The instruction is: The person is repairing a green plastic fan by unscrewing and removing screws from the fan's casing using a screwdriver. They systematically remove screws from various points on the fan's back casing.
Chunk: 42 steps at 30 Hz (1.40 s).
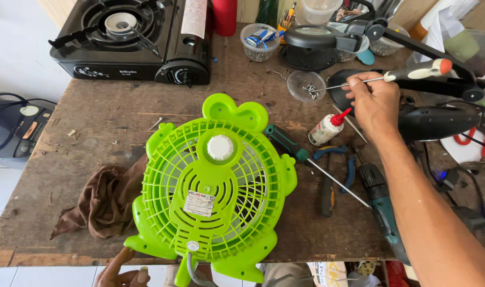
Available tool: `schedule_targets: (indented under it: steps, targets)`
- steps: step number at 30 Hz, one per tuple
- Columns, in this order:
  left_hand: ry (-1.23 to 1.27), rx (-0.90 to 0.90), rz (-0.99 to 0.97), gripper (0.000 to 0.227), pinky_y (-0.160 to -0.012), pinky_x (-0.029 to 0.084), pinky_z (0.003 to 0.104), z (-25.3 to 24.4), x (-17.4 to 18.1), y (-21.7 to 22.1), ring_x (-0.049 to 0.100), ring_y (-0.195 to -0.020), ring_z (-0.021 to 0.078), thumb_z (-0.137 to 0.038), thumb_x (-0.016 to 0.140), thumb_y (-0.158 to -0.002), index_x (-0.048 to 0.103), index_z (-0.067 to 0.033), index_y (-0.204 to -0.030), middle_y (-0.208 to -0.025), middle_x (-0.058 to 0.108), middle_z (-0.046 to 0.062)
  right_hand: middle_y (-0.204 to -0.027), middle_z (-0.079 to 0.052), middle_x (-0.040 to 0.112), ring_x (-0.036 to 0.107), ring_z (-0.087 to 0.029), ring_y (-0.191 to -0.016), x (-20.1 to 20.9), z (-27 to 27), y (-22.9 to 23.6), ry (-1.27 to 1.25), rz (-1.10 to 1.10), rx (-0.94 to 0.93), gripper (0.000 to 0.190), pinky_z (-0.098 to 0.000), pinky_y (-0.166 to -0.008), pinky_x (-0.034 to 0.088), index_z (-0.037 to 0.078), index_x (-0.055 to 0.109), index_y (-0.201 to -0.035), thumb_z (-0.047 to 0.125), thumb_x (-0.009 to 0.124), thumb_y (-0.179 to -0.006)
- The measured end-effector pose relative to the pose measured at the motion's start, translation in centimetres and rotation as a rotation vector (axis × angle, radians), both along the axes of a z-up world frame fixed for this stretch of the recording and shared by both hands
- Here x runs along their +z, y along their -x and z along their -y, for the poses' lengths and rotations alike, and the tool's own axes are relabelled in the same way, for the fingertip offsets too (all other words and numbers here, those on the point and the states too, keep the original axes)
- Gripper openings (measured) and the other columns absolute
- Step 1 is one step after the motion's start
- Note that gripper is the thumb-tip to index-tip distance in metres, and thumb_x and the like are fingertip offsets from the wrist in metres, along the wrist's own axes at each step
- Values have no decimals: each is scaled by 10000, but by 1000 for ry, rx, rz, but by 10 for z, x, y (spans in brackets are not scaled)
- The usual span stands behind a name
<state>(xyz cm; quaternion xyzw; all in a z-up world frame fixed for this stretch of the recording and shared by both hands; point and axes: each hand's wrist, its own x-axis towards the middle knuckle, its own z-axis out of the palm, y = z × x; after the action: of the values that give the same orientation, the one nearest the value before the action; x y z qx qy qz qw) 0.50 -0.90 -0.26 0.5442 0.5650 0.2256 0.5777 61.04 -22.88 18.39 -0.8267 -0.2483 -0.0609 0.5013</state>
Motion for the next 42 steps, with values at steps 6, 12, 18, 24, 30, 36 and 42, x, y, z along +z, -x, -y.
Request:
schedule_targets:
  steps: [6, 12, 18, 24, 30, 36, 42]
  targets:
    - [-67, -45, -60, 875, -763, 658, 467, -3, -14, 7, 847, -854, 419, -113, 877, -773, 675, -22, -1620, -1359, 828, 237, -1008, -64, 819, 737, -103, -812, 0, 3, -2, -21, -5, -5, 158, -251, -690, 605, 86, 771, -1168, 198, 660, -1155]
    - [-61, -10, 26, 860, -830, 685, 497, 2, -17, 11, 841, -891, 424, -36, 849, -790, 649, -8, -1625, -1400, 804, 260, -1025, -97, 828, 769, -104, -798, 29, 19, 19, -257, -151, -5, 169, -189, -665, 603, 81, 724, -1184, 234, 666, -1142]
    - [42, 36, 346, 793, -735, 614, 478, 23, -30, 3, 753, -891, 384, 14, 773, -844, 638, -13, -1625, -1497, 748, 207, -1097, -157, 844, 795, -180, -799, 72, 48, 61, -390, -306, -4, 155, -261, -720, 668, 97, 741, -1170, 240, 686, -1148]
    - [-12, -86, 752, 516, -925, 727, 485, 107, 58, -79, 866, -1105, 389, 5, 748, -941, 719, 24, -1455, -1280, 850, 261, -1155, -211, 808, 787, -274, -906, 108, 84, 133, -449, -334, 140, 155, -344, -843, 672, 91, 739, -1187, 222, 673, -1138]
    - [-899, -138, 216, 282, -1076, 495, 339, 159, 229, -106, 820, -602, 50, -381, 738, -961, 853, -238, -1175, -1045, 878, -92, -1136, -292, 789, 768, -364, -854, 113, 109, 207, -475, -364, 284, 220, -394, -853, 640, 18, 733, -1227, 206, 642, -1157]
    - [-896, -249, 350, 573, -1138, 527, 466, 152, 196, -109, 689, -1336, 316, -301, 830, -970, 673, -114, -1488, -1457, 716, 110, -1164, -308, 803, 787, -405, -918, 116, 114, 254, -470, -410, 312, 203, -424, -852, 640, -32, 727, -1213, 112, 610, -1129]
    - [-1090, -342, 78, 815, -1166, 420, 578, 126, 176, -112, 528, -1409, 395, -495, 861, -958, 529, -154, -1620, -1568, 518, 180, -1172, -298, 797, 788, -393, -949, 111, 130, 265, -474, -390, 298, 203, -426, -866, 643, -28, 731, -1214, 114, 600, -1152]
